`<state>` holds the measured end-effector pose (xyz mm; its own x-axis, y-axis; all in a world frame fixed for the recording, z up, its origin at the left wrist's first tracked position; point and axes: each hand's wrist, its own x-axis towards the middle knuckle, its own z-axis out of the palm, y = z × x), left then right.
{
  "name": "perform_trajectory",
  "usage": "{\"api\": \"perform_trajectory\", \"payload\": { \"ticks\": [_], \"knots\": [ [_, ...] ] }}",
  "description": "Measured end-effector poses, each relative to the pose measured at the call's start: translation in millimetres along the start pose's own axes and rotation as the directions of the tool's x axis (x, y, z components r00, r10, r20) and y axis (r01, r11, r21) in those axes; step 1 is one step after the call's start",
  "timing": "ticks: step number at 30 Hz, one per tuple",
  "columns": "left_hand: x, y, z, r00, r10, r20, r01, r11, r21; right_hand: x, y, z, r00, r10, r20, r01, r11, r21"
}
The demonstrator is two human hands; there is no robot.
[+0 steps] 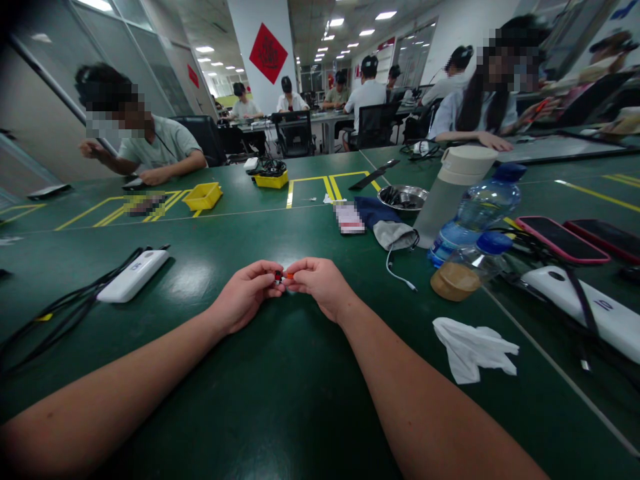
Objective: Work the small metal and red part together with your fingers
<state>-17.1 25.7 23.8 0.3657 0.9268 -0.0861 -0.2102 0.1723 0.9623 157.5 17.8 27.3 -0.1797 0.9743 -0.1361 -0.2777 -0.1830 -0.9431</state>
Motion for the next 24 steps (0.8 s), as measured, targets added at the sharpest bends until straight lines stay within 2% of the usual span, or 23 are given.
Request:
{"api": "perform_trajectory", "payload": {
  "ticks": [8,13,24],
  "knots": [
    [-0.2,-2.2,-0.8,1.0,0.028,0.014,-0.029,0.996,0.084,-0.5,0.9,1.2,1.0,-0.001,0.008,0.002,0.998,-0.065],
    [1.3,-2.3,-1.2,1.0,-0.02,-0.001,0.02,0.999,0.035,-0.7,0.9,1.0,1.0,-0.008,-0.005,0.008,0.999,-0.047],
    [0.9,-0.3,1.0,0.999,-0.03,-0.035,0.03,1.0,-0.008,2.7,2.5,-2.4,1.0,0.009,-0.02,-0.009,1.0,0.018]
  ]
}}
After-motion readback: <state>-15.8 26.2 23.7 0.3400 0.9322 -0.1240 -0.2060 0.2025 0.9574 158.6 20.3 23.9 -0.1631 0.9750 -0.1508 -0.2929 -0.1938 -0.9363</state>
